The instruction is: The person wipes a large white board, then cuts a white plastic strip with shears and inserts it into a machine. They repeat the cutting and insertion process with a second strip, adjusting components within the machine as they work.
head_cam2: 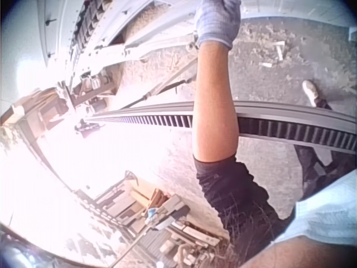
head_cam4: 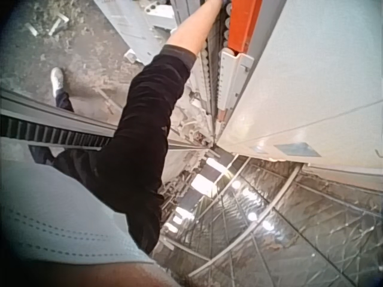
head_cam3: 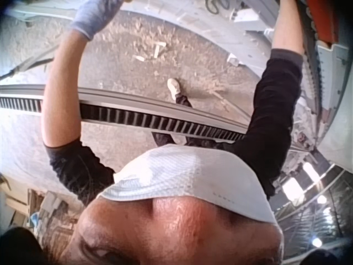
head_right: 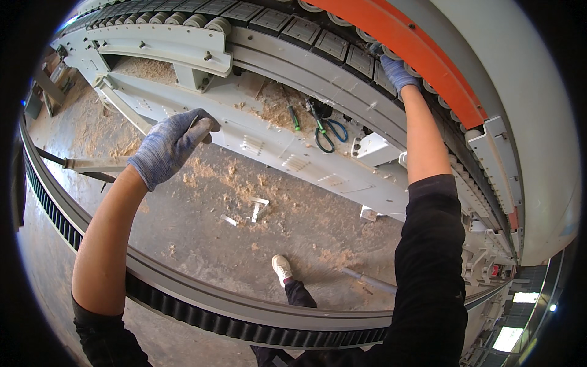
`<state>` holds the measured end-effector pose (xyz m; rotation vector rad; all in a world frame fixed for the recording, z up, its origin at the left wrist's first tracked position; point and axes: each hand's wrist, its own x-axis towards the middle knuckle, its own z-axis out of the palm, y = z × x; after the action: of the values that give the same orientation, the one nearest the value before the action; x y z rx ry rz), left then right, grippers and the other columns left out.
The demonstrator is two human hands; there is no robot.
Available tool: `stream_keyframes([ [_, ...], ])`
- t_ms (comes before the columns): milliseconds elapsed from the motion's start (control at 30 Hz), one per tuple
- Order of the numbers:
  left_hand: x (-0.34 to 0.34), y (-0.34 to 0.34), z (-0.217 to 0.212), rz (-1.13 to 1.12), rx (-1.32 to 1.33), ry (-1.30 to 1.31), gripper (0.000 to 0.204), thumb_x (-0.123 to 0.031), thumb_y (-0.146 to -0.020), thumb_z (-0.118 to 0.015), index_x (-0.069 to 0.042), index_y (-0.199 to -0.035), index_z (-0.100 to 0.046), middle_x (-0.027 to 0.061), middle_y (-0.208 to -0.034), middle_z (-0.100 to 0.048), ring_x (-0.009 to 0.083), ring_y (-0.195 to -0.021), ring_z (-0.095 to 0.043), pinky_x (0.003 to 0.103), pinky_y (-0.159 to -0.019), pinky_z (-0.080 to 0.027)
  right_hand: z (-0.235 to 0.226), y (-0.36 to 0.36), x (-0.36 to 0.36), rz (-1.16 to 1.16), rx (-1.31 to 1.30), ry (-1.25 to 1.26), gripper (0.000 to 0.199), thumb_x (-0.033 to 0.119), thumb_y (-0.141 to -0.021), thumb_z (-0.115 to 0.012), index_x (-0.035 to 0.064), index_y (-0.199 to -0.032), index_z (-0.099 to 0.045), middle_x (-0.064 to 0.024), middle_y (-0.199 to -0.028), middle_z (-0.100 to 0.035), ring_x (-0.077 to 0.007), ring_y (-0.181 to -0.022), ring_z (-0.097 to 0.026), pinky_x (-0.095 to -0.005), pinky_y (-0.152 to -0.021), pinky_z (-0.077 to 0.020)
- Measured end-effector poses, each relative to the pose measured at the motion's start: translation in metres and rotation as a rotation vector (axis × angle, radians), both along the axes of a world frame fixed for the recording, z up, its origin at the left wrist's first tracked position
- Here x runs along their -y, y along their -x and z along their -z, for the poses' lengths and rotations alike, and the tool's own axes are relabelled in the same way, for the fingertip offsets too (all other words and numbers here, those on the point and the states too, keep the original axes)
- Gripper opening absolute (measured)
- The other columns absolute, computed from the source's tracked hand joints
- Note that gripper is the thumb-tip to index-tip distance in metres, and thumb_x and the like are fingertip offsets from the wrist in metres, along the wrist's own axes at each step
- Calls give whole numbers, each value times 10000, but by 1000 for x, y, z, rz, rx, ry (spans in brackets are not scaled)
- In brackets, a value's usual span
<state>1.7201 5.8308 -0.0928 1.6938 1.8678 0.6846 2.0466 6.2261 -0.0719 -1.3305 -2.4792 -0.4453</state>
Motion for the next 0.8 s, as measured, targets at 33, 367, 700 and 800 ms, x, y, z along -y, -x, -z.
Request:
stream_keyframes([
  [33,0,0,0,1,-5,2,424,-378,-1010,-353,-50,-1066,-616,136,-864,-671,247,-873,-646,363,-833,-491,-1,0,2,-4,-9,-9,538,390,-947,-392,75,-1383,-380,-95,-1481,-349,-267,-1368,-291,-382,-1135,-247],
  [367,0,-1,-2,-3,-3,6,425,-381,-1010,-360,-48,-1074,-616,132,-876,-676,246,-887,-651,365,-850,-493,4,-4,-6,-35,-127,-13,530,396,-945,-387,74,-1366,-375,-94,-1489,-333,-259,-1360,-310,-391,-1123,-273],
  [700,0,0,1,-6,-11,-10,428,-375,-1008,-364,-39,-1058,-624,135,-860,-671,248,-865,-651,361,-823,-499,15,-20,-42,-88,-154,-71,615,433,-926,-467,62,-1407,-374,-122,-1501,-320,-276,-1391,-267,-389,-1141,-226],
  [800,0,0,2,5,-7,-32,435,-370,-1009,-360,-28,-1053,-627,138,-849,-669,248,-850,-649,356,-815,-501,15,-15,-27,-89,-173,-58,567,428,-958,-390,58,-1388,-370,-99,-1473,-365,-247,-1351,-330,-393,-1118,-276],
])
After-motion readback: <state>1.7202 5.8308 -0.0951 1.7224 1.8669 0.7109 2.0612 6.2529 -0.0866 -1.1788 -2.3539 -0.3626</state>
